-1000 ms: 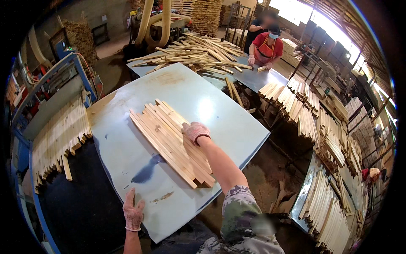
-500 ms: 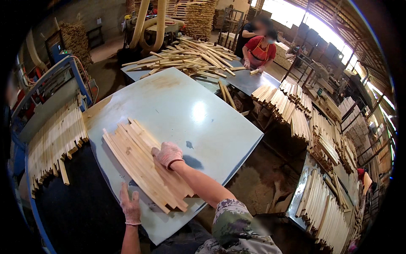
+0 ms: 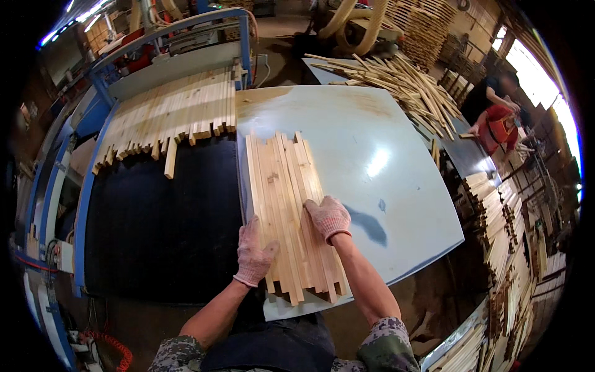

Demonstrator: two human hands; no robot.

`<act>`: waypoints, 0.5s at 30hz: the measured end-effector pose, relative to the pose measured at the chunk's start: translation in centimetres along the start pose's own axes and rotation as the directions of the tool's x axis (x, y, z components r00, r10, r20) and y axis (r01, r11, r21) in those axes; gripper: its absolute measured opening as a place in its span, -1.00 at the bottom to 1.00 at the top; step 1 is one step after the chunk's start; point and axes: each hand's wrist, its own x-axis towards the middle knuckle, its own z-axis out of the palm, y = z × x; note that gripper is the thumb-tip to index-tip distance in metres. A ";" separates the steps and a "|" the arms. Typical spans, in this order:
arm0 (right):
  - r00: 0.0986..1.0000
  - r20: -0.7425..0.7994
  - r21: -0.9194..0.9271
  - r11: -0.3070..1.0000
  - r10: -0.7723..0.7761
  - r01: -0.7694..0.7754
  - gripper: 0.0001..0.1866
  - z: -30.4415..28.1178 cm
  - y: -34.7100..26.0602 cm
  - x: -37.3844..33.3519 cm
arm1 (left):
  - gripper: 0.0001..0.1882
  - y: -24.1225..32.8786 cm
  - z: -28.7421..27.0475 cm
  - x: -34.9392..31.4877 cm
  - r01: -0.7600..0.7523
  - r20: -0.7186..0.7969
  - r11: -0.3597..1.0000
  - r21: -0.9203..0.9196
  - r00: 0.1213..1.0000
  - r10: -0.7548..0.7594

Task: The person sorts, aligns, and feeds wooden slats into a conveyor belt machine, and also moves batches of wood slats from a staging table to a pallet.

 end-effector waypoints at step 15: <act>1.000 -0.023 0.063 0.998 0.003 -0.001 -0.24 -0.6 0.3 -0.5 | -0.03 1.5 0.3 1.0 0.019 0.143 0.997 0.077 0.989 -0.030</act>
